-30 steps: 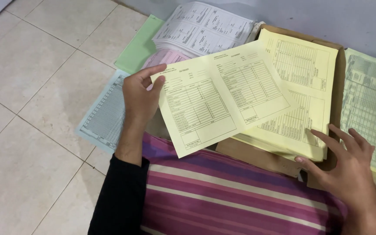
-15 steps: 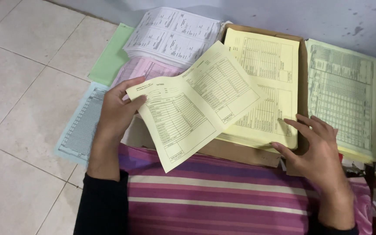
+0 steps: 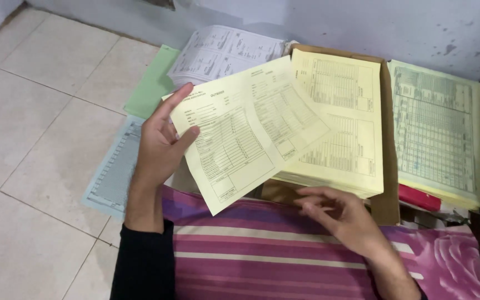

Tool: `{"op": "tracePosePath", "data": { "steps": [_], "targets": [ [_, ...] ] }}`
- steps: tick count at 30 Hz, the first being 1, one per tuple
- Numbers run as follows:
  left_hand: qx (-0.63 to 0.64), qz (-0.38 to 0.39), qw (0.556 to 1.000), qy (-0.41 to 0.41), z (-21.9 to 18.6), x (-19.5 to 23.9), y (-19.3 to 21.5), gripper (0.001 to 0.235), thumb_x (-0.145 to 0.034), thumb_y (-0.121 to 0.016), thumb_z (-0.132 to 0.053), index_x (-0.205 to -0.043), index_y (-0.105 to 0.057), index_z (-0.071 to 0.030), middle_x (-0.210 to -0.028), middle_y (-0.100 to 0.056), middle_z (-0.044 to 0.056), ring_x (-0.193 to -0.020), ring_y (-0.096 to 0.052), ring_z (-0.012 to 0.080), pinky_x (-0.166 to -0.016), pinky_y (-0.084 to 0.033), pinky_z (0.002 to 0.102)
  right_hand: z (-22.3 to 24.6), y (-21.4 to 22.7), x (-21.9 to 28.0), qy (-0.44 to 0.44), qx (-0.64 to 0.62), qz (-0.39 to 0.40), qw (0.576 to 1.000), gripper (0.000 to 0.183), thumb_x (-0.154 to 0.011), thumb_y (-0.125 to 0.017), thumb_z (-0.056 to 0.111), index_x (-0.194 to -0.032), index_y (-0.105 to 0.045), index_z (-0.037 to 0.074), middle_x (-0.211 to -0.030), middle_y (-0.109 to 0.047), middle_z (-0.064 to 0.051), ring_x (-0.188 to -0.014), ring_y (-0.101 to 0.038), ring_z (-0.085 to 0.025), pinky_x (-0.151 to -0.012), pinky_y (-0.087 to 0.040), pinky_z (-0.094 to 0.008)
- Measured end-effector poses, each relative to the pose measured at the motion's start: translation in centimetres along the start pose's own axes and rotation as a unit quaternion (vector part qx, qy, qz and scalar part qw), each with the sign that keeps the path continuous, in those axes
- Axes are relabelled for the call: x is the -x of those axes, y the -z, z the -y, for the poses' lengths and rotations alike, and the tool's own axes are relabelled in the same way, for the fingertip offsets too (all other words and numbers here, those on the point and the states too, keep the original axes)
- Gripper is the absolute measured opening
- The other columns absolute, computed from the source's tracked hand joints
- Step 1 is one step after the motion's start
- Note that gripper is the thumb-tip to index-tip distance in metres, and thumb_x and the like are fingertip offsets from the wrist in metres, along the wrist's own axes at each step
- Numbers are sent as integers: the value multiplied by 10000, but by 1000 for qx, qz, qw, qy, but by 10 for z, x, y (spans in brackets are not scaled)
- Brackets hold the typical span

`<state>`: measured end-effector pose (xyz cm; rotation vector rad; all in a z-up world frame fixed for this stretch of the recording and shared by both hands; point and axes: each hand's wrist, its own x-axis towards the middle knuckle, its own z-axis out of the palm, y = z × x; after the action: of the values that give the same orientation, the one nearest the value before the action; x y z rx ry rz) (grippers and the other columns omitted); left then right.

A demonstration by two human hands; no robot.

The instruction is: Sorting and organizing stacks of printed yellow and white forms into boxes

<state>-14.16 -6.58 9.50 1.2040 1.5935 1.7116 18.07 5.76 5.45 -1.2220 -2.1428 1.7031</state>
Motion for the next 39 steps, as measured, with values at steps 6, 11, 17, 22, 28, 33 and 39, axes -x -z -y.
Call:
{"op": "tracePosePath", "data": {
  "steps": [6, 11, 17, 22, 28, 33, 39],
  "targets": [
    [122, 29, 992, 14, 2, 9, 28, 658, -943, -668, 8, -1552, -428, -51, -1422, -617, 118, -1173, -645, 161, -890, -588, 237, 30, -50, -1, -160, -366, 78, 914, 642, -880, -564, 152, -1500, -538, -14, -1427, -669, -328, -1117, -716, -468, -980, -577, -550],
    [231, 47, 972, 20, 14, 9, 26, 748, -901, -696, 54, -1574, -376, -13, -1418, -619, 174, -1251, -630, 219, -1036, -547, 301, 45, -67, -11, -171, -377, 4, 910, 565, -904, -523, 188, -1429, -569, -17, -1419, -660, -314, -1111, -674, -446, -992, -530, -522],
    [253, 62, 965, -16, 16, 9, -2, 728, -888, -671, 71, -1556, -382, 41, -1447, -580, 201, -1271, -608, 235, -1064, -529, 360, 21, -61, -16, -80, -394, 14, 916, 488, -912, -551, 261, -1343, -526, 34, -1391, -638, -277, -1157, -665, -442, -982, -532, -553],
    [273, 59, 960, -32, 13, 14, -32, 747, -848, -695, 68, -1537, -410, 58, -1466, -558, 260, -1243, -635, 301, -1049, -556, 415, 14, -57, -12, -26, -385, 57, 921, 640, -885, -593, 267, -1443, -529, -41, -1493, -587, -225, -1209, -676, -383, -944, -568, -539],
    [231, 23, 973, -20, 7, 24, -67, 691, -891, -663, 7, -1529, -406, 70, -1443, -547, 323, -1253, -619, 398, -1050, -550, 473, 3, -7, -10, 25, -302, -85, 949, 562, -929, -542, 130, -1464, -533, -42, -1397, -588, -282, -1205, -655, -434, -1020, -516, -576],
    [-203, -5, 978, -53, 9, 34, -110, 574, -906, -654, -119, -1443, -540, 47, -1329, -585, 285, -1214, -603, 512, -985, -493, 574, -13, 29, -14, 126, -216, -226, 942, 456, -1008, -491, 9, -1456, -520, -70, -1475, -527, -286, -1154, -643, -357, -922, -560, -404],
    [-465, 64, 883, -4, 15, 54, -147, 741, -955, -629, -493, -1485, -480, 4, -1357, -534, 194, -1135, -548, 371, -886, -364, 601, -16, 56, -11, 195, 12, -305, 932, 580, -947, -650, -55, -1503, -483, -61, -1472, -472, -375, -1239, -560, -521, -914, -559, -541]
  ]
}}
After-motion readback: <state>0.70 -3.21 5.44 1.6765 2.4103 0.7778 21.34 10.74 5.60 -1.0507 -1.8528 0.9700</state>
